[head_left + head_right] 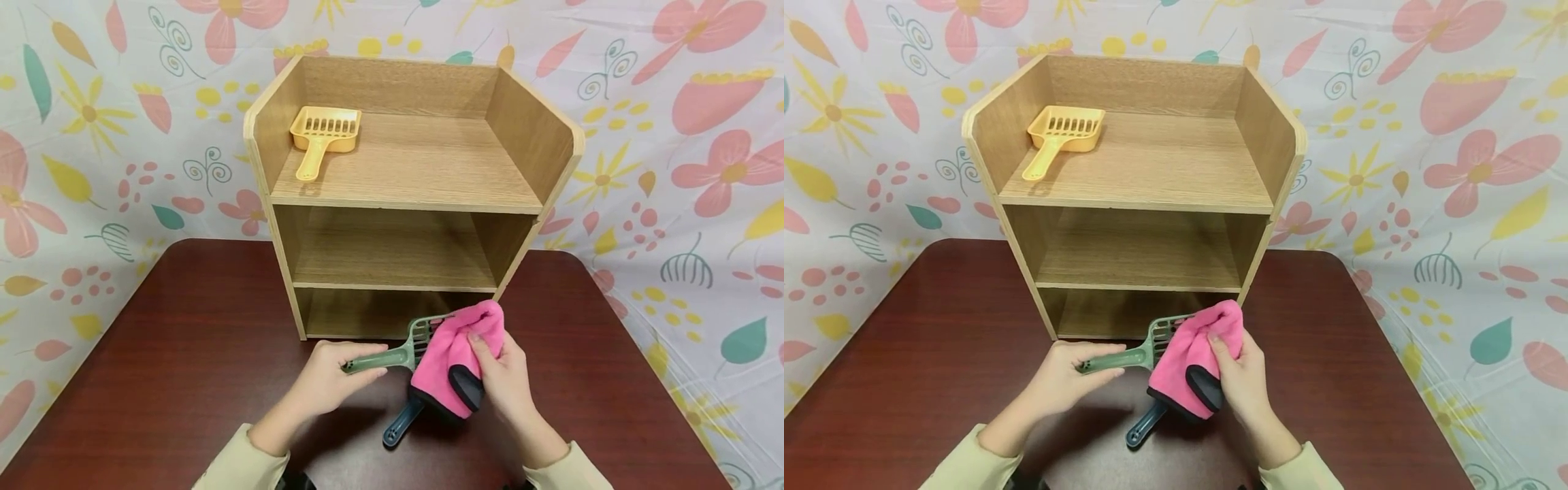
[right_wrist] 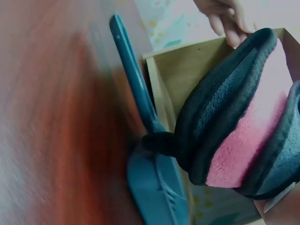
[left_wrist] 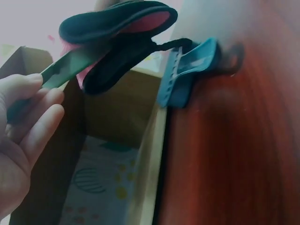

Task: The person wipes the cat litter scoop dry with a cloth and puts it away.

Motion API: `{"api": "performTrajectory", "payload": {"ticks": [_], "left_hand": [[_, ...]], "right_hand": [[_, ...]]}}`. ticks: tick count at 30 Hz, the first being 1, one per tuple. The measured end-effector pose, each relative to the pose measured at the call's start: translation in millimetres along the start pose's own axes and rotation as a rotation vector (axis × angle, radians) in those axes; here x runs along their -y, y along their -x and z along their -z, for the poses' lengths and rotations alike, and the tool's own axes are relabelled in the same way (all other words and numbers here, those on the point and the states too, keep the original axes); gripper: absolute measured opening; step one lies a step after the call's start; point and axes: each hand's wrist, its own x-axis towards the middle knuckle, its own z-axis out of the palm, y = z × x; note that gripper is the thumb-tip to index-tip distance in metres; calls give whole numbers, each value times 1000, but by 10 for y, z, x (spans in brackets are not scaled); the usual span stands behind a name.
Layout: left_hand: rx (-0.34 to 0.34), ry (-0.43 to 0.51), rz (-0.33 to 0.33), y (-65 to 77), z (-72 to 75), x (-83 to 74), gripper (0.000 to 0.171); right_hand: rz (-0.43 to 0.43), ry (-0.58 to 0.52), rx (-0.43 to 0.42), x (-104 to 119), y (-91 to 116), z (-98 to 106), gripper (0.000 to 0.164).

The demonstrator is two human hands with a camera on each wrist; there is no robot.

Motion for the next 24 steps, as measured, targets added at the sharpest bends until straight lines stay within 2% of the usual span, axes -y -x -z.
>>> {"api": "performTrajectory", "payload": {"ticks": [1, 2, 4, 6, 8, 10, 12, 15, 20, 24], "left_hand": [[19, 11, 30, -2, 28, -9, 26], [41, 23, 60, -3, 56, -19, 26], [94, 48, 113, -6, 113, -43, 25], [160, 78, 162, -7, 156, -64, 25], [220, 96, 175, -22, 180, -83, 26], [267, 98, 169, -48, 190, -100, 25], [301, 98, 154, -84, 193, -114, 25], [357, 109, 134, -139, 196, -132, 23], [453, 145, 130, -214, 203, -136, 23], [480, 137, 132, -241, 214, -141, 23]], "right_hand": [[28, 5, 3, 20, -8, 28, 6], [71, 6, 46, 37, -27, 66, 5], [209, 12, 205, 73, -85, 145, 12], [335, 79, 375, 115, -135, 225, 17], [440, 159, 569, 160, -182, 277, 22], [505, 289, 659, 213, -205, 290, 28], [535, 401, 717, 266, -217, 278, 33], [571, 484, 795, 335, -223, 221, 38], [590, 538, 902, 410, -217, 118, 49], [557, 551, 952, 416, -247, 68, 56]]}}
